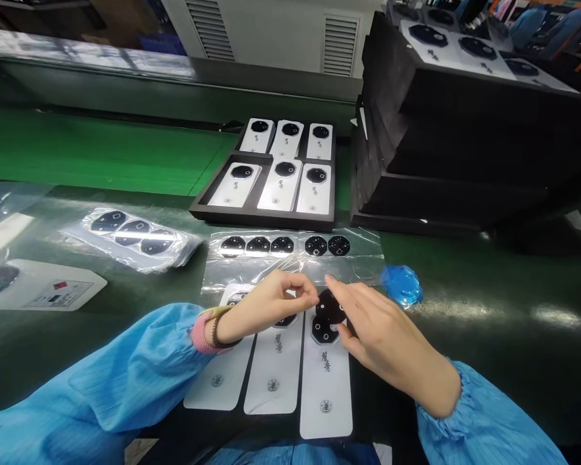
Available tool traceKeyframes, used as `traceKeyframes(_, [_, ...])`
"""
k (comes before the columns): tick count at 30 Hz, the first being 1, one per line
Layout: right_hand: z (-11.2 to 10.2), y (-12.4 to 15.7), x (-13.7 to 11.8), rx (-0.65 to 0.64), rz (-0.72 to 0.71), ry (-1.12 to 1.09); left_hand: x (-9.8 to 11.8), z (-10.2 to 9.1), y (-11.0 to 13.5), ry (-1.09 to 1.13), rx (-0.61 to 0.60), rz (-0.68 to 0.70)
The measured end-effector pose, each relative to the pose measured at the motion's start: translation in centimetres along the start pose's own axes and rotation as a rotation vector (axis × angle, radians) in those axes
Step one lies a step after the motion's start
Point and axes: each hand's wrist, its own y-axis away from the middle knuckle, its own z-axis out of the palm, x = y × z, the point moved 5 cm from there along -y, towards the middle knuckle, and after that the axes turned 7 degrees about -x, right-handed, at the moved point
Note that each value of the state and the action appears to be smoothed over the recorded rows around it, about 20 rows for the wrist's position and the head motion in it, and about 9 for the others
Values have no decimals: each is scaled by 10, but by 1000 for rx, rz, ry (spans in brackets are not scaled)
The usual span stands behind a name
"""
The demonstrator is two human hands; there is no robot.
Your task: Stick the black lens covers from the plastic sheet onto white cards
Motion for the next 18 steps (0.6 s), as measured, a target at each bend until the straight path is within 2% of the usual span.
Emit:
traceKeyframes(2, [-1, -2, 5, 20, 51, -108, -2, -1, 0, -4, 0, -9])
traceKeyframes(7, [-2, -8, 32, 97, 395, -394, -5, -2, 0, -52, -14, -11])
traceKeyframes(10, [6, -15, 41, 41, 468, -549, -5, -1, 2, -117, -23, 6])
traceKeyframes(12, [12, -18, 44, 14, 491, -625, -6, 1, 5, -180, 14, 17])
traceKeyframes(14, [21, -18, 47, -3, 517, -680, -5, 7, 14, -402, 95, 114])
traceKeyframes(16, [31, -15, 48, -22, 540, -705, -1, 23, 28, -747, 150, 329])
traceKeyframes(18, [41, -12, 48, -46, 562, -699, -3, 47, 44, -1029, 109, 544])
